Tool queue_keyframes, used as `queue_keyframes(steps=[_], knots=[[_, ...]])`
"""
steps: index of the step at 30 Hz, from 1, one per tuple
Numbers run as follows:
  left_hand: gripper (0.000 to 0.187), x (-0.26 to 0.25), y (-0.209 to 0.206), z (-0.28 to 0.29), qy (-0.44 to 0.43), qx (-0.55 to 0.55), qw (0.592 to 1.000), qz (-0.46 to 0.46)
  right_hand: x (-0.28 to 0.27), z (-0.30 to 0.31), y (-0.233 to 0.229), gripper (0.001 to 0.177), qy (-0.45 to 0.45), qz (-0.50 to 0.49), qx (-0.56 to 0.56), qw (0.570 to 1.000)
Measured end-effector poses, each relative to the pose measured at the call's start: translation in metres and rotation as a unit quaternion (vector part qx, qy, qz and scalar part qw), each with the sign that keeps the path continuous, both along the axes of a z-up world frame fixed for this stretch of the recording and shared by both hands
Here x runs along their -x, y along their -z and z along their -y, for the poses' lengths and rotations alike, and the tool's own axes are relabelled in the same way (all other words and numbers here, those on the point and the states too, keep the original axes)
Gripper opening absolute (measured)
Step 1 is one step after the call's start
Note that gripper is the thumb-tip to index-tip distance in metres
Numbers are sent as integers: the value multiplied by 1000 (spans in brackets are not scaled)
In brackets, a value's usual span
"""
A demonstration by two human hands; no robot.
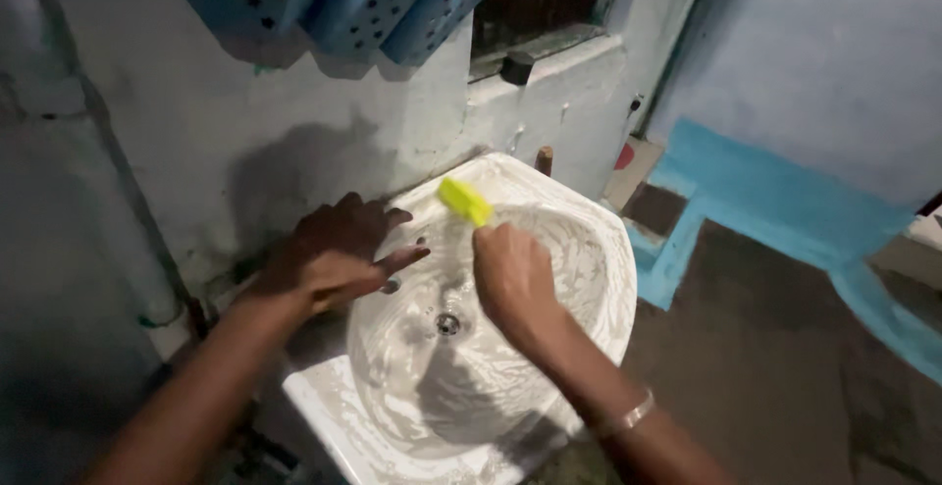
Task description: The person uses a yellow brush to scrub the inside of a white bathroom sink, the faucet, and the drainpipe underneath. They repeatedly scrub the basin and the plumbing while a dog lies on the floor nearby.
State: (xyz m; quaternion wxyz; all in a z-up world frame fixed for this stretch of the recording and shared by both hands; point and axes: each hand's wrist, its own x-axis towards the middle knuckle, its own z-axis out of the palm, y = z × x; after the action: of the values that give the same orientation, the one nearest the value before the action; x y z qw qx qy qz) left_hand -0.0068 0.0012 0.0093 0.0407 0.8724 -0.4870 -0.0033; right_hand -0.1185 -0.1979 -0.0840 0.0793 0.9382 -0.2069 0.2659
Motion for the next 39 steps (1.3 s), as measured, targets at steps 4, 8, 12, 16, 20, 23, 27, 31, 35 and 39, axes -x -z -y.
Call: queue_keyframes(steps=[4,8,12,16,20,23,27,31,35,39], knots=[[72,6,-5,-2,1,30,999,-12,1,28,-31,15,35,-17,23,999],[68,8,-16,-1,-16,14,999,-35,-2,34,-45,16,73,-11,-8,997],[65,4,-6,-1,-39,17,997,-70,-4,11,-11,15,42,-53,-19,998],[61,-2,0,0,14,47,999,1,-4,24,-4,12,42,-21,20,999],[57,5,0,-3,-7,15,999,-45,5,47,-3,14,65,4,45,997],[57,2,-6,-3,5,71,997,-25,-4,54,-3,12,19,20,56,998],[57,-3,-9,1,-10,5,999,-44,-8,56,-7,11,24,-4,32,999],[58,-2,-2,-1,33,29,999,4,10,60,-15,12,44,0,37,998],[58,-10,1,-1,29,48,998,-16,12,66,-4,10,27,-12,8,1000],[62,-12,-3,5,22,17,999,-22,-10,79,15,11,24,35,12,999]])
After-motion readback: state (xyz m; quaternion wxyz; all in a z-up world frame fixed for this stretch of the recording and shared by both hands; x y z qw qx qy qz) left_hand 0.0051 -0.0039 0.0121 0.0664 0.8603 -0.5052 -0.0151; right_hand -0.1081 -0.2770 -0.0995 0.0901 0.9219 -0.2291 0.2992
